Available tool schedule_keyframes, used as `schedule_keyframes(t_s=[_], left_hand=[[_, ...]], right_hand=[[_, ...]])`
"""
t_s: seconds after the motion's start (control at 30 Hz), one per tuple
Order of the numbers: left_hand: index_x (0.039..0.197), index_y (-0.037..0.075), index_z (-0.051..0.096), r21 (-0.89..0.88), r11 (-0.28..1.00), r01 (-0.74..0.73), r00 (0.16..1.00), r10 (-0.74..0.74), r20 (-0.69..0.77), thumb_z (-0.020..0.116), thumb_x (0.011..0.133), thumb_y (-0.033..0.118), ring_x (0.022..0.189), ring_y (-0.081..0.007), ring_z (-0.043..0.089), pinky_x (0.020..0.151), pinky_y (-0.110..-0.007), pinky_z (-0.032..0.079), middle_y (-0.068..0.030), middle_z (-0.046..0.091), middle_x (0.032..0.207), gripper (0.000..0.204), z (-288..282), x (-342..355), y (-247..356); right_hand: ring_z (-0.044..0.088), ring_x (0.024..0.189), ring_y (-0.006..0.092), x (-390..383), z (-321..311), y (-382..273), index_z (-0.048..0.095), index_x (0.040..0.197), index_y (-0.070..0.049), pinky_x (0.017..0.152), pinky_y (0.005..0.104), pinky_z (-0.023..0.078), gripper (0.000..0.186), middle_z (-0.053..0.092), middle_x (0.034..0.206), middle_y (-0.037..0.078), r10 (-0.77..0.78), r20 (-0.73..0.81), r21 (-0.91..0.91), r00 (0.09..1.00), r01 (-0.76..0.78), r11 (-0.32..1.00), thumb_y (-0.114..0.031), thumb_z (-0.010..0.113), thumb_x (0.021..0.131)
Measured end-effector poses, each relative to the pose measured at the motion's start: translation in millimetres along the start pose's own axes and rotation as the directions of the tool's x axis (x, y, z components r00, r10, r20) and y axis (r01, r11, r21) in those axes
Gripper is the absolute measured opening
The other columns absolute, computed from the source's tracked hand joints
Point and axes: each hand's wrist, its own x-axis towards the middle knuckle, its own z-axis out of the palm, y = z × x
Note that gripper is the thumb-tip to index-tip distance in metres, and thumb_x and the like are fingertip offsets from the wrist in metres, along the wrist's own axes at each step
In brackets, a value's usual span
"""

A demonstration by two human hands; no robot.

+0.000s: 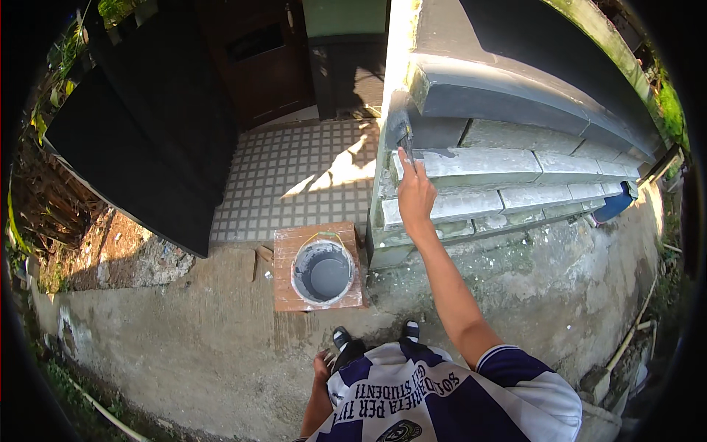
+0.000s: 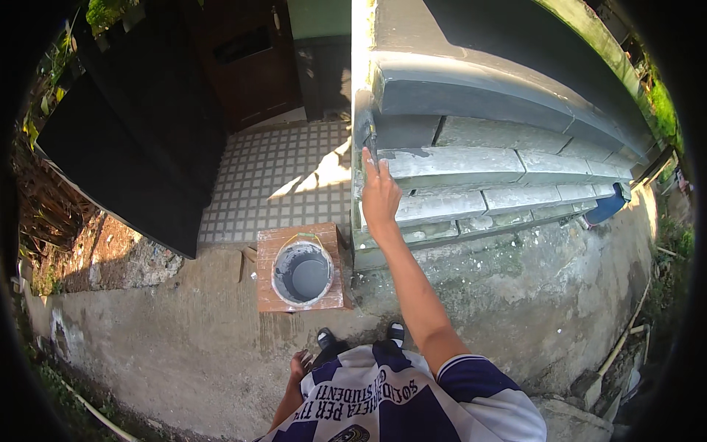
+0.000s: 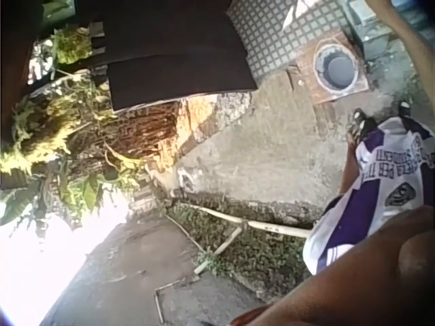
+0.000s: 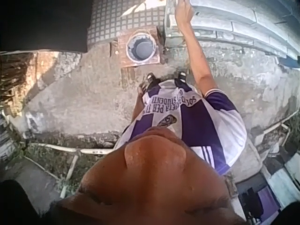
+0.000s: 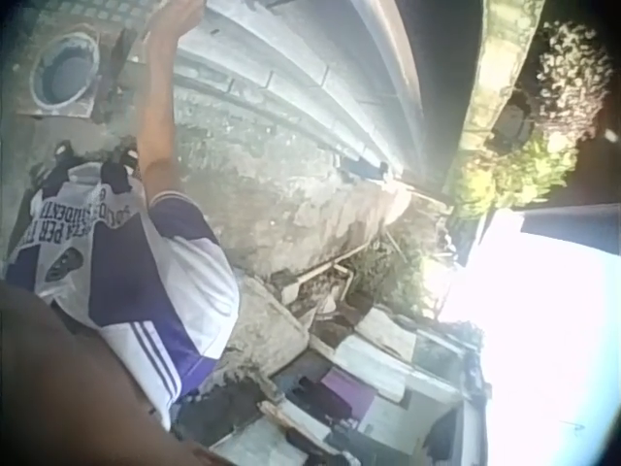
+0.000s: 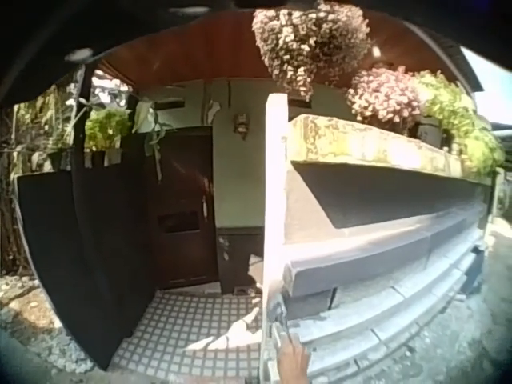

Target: Painting an exterior concrete ledge with grey paint using a brush.

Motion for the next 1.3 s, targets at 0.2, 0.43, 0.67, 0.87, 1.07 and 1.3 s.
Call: schedule_keyframes(t_s=[0.2,0.43,0.67,0.87,1.07,1.3], left_hand=[[0.126,0.014,0.042,0.051,0.998,-0.035,0.997,0.032,0.068,0.041,0.087,0.031,0.110,-0.0217,0.051,0.090,-0.037,0.033,0.0014,0.049,0.130,0.043,-2,7,12],[0.123,0.016,0.044,0.103,0.994,-0.020,0.997,0.012,0.079,0.040,0.088,0.033,0.110,-0.0214,0.053,0.082,-0.035,0.036,0.0033,0.050,0.128,0.039,11,9,17],[0.124,0.014,0.044,0.081,0.997,-0.008,0.998,0.003,0.058,0.043,0.088,0.033,0.108,-0.0232,0.054,0.074,-0.035,0.040,0.0027,0.050,0.128,0.041,16,8,2],[0.121,0.008,0.046,0.180,0.982,-0.059,0.998,0.059,0.008,0.042,0.089,0.028,0.101,-0.0265,0.059,0.064,-0.030,0.044,-0.0034,0.054,0.125,0.038,38,-9,-12],[0.120,0.002,0.047,0.230,0.969,-0.095,0.994,0.106,-0.034,0.041,0.089,0.024,0.097,-0.0286,0.062,0.057,-0.028,0.047,-0.0101,0.054,0.123,0.038,46,-21,-34],[0.107,0.003,0.057,0.164,0.972,-0.170,0.981,0.184,-0.070,0.051,0.082,0.025,0.063,-0.0194,0.060,0.043,-0.026,0.038,-0.0142,0.062,0.095,0.034,64,-25,-56]], right_hand=[[0.056,0.065,0.0350,-10,0,18,0.060,0.115,-0.016,0.059,0.0431,0.045,0.038,0.056,0.080,0.017,-0.086,0.126,0.153,0.988,0.067,0.986,-0.002,0.054,0.080],[0.057,0.070,0.0219,15,-19,33,0.059,0.116,-0.008,0.064,0.0332,0.043,0.028,0.056,0.074,0.016,0.091,0.050,0.424,0.995,-0.103,0.900,-0.012,0.051,0.090],[0.045,0.059,0.0058,-2,-13,91,0.055,0.117,-0.009,0.054,0.0212,0.039,0.026,0.053,0.071,-0.001,0.319,-0.028,0.804,0.947,-0.169,0.570,-0.014,0.049,0.092],[0.030,0.051,0.0013,27,-39,149,0.054,0.118,-0.009,0.044,0.0199,0.024,0.028,0.041,0.060,-0.006,0.372,0.256,0.885,0.892,-0.371,0.280,-0.013,0.051,0.091],[0.048,0.063,0.0069,16,-35,176,0.054,0.117,-0.006,0.057,0.0234,0.040,0.029,0.055,0.073,0.003,0.199,0.301,0.757,0.933,-0.360,0.546,-0.014,0.054,0.089],[0.055,0.071,0.0118,59,-54,144,0.057,0.100,0.001,0.065,0.0258,0.045,0.022,0.059,0.077,0.009,0.301,-0.010,0.896,0.953,-0.125,0.426,-0.017,0.052,0.090]])
